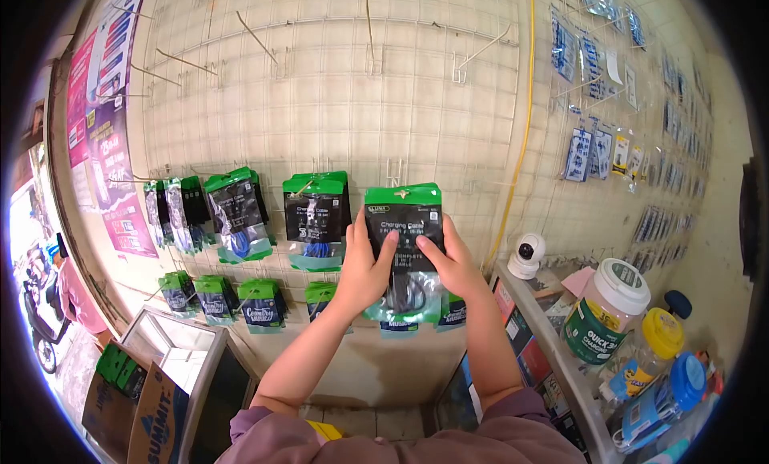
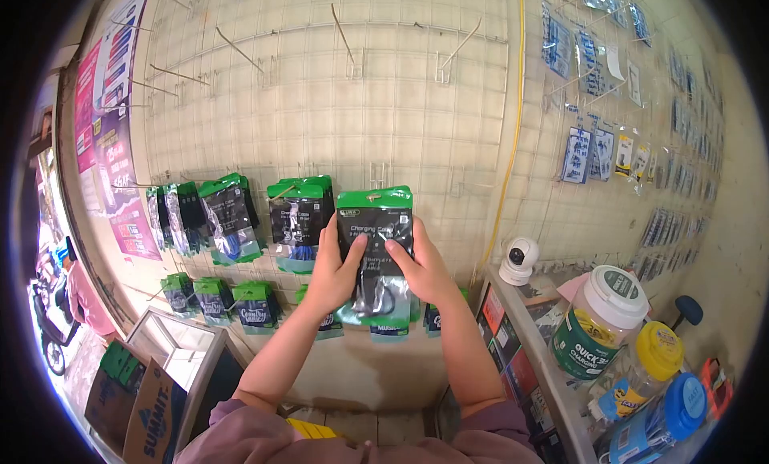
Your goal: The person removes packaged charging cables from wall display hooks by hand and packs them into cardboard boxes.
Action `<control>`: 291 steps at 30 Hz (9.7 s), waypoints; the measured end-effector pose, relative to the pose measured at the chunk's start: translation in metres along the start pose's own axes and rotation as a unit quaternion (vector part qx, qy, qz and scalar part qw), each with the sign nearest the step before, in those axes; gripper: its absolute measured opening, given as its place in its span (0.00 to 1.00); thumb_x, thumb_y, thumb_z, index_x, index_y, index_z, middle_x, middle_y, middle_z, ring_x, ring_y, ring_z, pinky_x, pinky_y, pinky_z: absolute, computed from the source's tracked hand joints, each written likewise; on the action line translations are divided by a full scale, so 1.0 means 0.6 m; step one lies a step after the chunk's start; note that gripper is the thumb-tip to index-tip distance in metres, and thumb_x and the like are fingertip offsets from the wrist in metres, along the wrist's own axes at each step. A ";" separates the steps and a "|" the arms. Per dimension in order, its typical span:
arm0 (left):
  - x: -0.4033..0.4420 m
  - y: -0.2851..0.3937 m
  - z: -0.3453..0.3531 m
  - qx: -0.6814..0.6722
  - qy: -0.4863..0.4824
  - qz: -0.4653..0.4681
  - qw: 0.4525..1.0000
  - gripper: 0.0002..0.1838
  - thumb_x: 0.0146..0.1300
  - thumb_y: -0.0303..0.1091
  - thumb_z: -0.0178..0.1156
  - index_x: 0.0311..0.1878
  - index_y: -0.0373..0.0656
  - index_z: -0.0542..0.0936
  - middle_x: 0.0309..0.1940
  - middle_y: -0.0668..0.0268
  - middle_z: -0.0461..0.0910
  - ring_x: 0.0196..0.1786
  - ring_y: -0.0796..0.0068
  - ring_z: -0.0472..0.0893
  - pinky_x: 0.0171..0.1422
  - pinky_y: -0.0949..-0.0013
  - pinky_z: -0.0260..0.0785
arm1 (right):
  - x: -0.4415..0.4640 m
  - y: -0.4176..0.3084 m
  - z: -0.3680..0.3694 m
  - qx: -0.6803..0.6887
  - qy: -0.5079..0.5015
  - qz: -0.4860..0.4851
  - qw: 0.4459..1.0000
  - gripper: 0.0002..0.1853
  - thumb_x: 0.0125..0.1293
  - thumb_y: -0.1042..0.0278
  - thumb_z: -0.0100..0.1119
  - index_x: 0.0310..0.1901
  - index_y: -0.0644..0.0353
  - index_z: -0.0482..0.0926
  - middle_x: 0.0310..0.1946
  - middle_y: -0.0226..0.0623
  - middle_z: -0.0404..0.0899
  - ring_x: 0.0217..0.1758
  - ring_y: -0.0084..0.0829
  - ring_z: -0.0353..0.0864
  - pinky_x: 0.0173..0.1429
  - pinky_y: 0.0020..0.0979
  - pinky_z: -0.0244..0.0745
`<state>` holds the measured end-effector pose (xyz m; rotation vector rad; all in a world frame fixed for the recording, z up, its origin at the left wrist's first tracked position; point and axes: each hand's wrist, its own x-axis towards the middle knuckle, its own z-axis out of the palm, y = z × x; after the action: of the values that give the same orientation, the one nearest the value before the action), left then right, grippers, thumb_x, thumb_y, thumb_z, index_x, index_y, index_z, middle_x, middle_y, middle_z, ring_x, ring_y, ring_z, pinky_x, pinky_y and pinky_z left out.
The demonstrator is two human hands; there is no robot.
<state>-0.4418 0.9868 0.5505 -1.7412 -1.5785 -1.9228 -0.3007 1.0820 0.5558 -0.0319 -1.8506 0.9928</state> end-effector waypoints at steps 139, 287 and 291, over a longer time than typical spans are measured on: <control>-0.299 0.144 -0.727 0.224 0.240 -0.117 0.937 0.54 0.55 0.18 0.68 0.77 0.54 0.43 0.46 0.62 0.74 0.45 0.75 0.78 0.46 0.70 0.73 | 0.017 -0.161 0.750 0.410 -0.278 -0.084 0.865 0.50 0.55 0.82 0.68 0.75 0.59 0.47 0.56 0.41 0.70 0.54 0.32 0.78 0.54 0.28 0.77; -0.496 0.011 -0.980 0.680 0.024 -0.467 0.565 0.31 0.49 0.32 0.74 0.54 0.43 0.67 0.51 0.52 0.71 0.40 0.49 0.84 0.37 0.55 0.78 | -0.127 -0.076 1.226 0.001 -0.488 -0.327 0.809 0.30 0.46 0.67 0.76 0.49 0.54 0.67 0.46 0.42 0.72 0.49 0.44 0.80 0.46 0.44 0.78; -0.385 0.031 -0.890 0.658 0.027 -0.308 0.687 0.09 0.64 0.32 0.59 0.45 0.43 0.71 0.42 0.57 0.74 0.37 0.56 0.82 0.34 0.58 0.75 | -0.080 -0.089 1.066 0.026 -0.395 -0.183 0.900 0.12 0.61 0.68 0.63 0.43 0.57 0.72 0.38 0.41 0.75 0.43 0.44 0.81 0.44 0.42 0.76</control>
<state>-0.7087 0.4739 0.4859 -0.4998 -2.6038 -0.3413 -0.7492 0.6334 0.4456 0.8376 -2.4215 0.8367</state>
